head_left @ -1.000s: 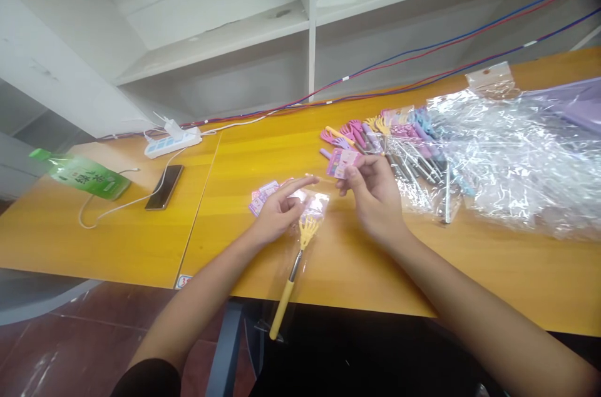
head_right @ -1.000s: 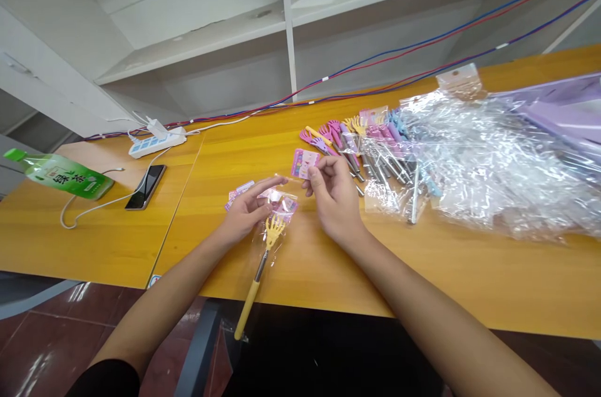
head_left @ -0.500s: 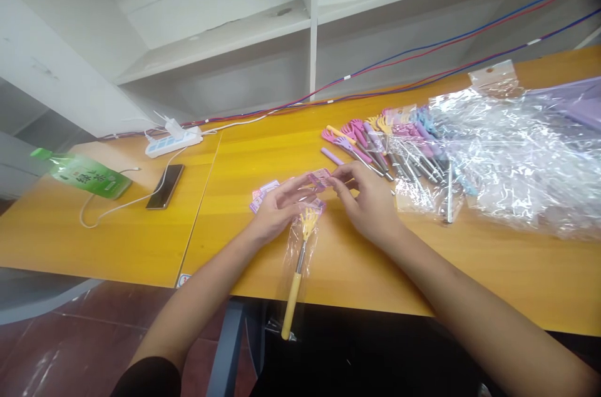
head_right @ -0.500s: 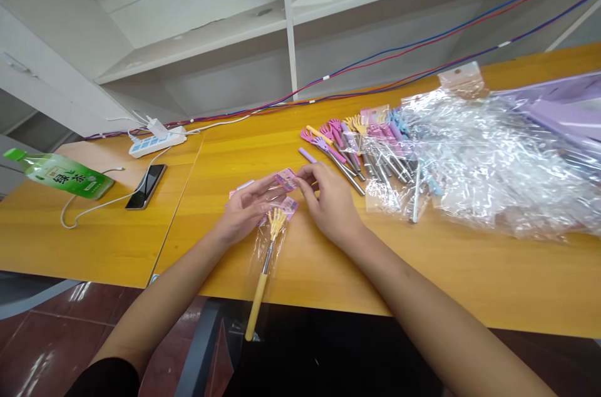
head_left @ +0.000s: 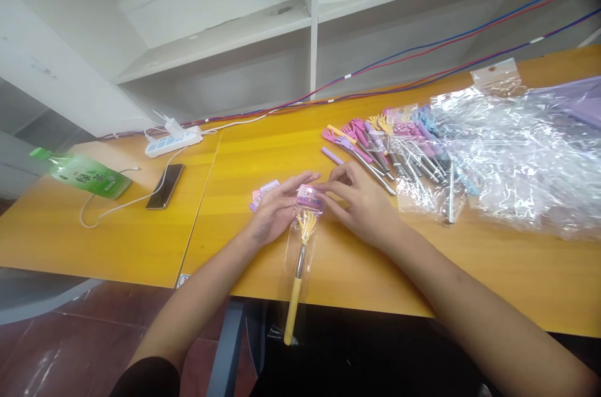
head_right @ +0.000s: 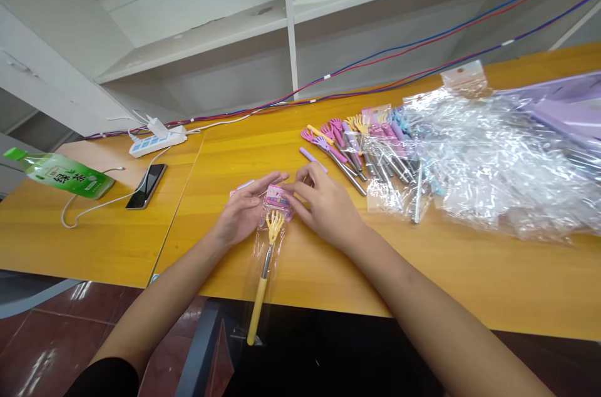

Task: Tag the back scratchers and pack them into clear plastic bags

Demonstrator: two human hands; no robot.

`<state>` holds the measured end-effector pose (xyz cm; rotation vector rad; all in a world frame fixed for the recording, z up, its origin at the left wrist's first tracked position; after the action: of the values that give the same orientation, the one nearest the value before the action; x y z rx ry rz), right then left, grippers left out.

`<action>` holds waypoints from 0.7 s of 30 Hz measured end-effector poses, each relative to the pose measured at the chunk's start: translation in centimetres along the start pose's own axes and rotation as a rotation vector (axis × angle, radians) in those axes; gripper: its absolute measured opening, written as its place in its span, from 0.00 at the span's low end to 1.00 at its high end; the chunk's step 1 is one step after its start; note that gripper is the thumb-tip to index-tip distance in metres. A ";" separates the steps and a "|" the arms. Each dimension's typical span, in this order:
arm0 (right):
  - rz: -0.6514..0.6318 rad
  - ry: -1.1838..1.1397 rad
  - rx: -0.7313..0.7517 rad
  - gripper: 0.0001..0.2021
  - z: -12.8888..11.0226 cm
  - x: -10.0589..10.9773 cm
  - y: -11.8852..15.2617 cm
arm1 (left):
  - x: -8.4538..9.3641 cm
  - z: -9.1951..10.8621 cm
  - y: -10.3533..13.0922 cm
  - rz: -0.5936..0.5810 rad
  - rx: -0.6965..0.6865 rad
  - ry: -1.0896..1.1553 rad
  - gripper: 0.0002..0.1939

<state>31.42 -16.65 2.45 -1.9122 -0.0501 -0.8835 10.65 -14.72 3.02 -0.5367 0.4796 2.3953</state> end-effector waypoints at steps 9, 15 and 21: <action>-0.069 -0.083 -0.049 0.14 -0.9 -0.2 0.0 | 0.2 0.2 0.1 0.057 -0.068 -0.070 0.30; -0.040 -0.216 -0.140 0.14 -0.9 -0.1 0.0 | 0.1 0.0 0.0 0.049 -0.077 -0.133 0.31; -0.033 -0.208 -0.120 0.11 -0.9 0.2 -0.2 | 0.0 0.0 0.1 0.051 -0.082 -0.160 0.32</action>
<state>31.01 -17.32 2.90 -2.1156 -0.1569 -0.7197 10.62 -14.80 3.07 -0.3681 0.3295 2.4915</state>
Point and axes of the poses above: each hand's wrist, its own y-axis away from the middle knuckle, its own x-axis out of the back of the hand, z = x × y, the point moved 1 cm from there along -y, towards the middle knuckle, and after that the axes turned 14 degrees about x, right-handed, at the moved point
